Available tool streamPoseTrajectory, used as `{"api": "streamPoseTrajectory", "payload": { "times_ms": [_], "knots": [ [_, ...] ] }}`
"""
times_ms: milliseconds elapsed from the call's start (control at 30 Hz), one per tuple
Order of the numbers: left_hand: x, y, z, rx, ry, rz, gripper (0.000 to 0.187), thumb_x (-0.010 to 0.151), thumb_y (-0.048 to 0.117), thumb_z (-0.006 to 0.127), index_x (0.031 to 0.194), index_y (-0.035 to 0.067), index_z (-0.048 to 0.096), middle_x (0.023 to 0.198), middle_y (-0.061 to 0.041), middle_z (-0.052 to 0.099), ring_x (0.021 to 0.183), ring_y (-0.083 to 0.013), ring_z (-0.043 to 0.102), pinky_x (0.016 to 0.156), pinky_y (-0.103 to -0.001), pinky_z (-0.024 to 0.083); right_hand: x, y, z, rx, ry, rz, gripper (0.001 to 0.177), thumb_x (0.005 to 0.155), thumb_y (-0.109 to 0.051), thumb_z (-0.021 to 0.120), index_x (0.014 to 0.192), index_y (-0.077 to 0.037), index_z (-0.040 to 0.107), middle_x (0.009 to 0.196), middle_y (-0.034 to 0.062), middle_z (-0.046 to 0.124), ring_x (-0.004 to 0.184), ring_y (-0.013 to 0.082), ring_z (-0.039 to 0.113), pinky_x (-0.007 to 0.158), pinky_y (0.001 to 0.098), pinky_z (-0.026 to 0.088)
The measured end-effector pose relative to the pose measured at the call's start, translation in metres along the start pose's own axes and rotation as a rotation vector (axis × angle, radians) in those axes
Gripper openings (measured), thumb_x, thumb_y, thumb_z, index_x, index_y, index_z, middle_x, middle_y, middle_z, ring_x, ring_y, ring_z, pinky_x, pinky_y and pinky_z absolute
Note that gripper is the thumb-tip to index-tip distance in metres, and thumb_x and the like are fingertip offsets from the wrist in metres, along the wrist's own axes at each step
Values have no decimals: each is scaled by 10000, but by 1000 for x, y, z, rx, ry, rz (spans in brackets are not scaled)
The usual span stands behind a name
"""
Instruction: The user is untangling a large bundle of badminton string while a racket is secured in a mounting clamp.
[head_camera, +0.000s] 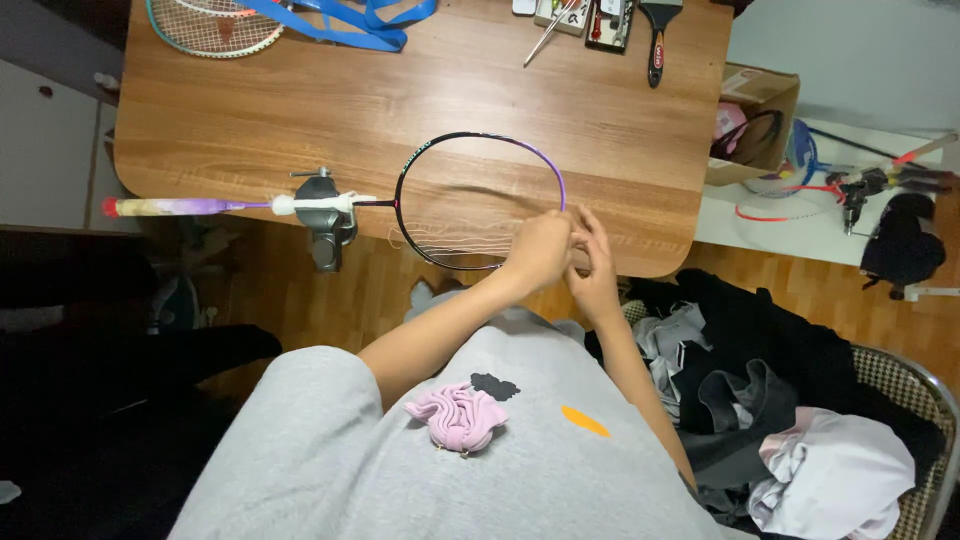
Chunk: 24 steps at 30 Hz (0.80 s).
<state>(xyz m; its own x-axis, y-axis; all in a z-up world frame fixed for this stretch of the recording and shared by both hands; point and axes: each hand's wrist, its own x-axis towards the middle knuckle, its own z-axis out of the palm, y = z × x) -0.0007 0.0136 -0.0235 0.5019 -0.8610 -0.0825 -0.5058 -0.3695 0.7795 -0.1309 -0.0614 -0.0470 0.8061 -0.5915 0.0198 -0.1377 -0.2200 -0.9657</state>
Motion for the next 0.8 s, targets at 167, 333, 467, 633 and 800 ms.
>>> {"api": "streamPoseTrajectory", "payload": {
  "times_ms": [167, 333, 467, 633, 800],
  "knots": [
    [-6, 16, -30, -79, 38, -13, 186, 913, 191, 709, 939, 6, 717, 899, -182, 734, 847, -365, 706, 779, -472, 529, 7, -13, -2, -171, -64, -159, 406, 915, -89, 674, 1312, -19, 621, 1614, 173, 448, 1507, 359, 434, 1214, 473, 387],
    [-14, 2, -31, -722, -245, -4, 190, 999, 180, 674, 984, -2, 726, 913, -134, 754, 831, -240, 727, 761, -352, 567, 4, -38, -8, -129, 20, -225, 419, 1048, -342, 624, 1272, 11, 653, 1496, 191, 579, 1477, 391, 492, 1221, 485, 398],
    [-29, 26, -67, -1223, -693, 24, 158, 1038, 149, 642, 1008, 0, 686, 880, -75, 727, 785, -157, 718, 744, -307, 581, -3, -39, -12, -211, 81, -342, 408, 967, -376, 654, 1043, 21, 710, 1176, 174, 696, 1197, 361, 653, 1042, 434, 503],
    [-44, 38, -96, -1075, -830, 29, 127, 1003, 105, 675, 966, -16, 674, 859, -85, 733, 776, -153, 739, 687, -300, 548, -25, 8, -1, -154, 51, -238, 289, 965, -261, 649, 895, 12, 713, 875, 138, 706, 811, 251, 674, 742, 369, 513],
    [-63, 28, -91, -1018, -769, 4, 122, 977, 131, 677, 960, 10, 682, 850, -64, 735, 761, -134, 756, 713, -280, 605, -53, 49, 12, -249, 84, -85, 362, 1005, -226, 621, 700, -32, 612, 611, 95, 592, 533, 175, 582, 544, 327, 438]
  ]
}}
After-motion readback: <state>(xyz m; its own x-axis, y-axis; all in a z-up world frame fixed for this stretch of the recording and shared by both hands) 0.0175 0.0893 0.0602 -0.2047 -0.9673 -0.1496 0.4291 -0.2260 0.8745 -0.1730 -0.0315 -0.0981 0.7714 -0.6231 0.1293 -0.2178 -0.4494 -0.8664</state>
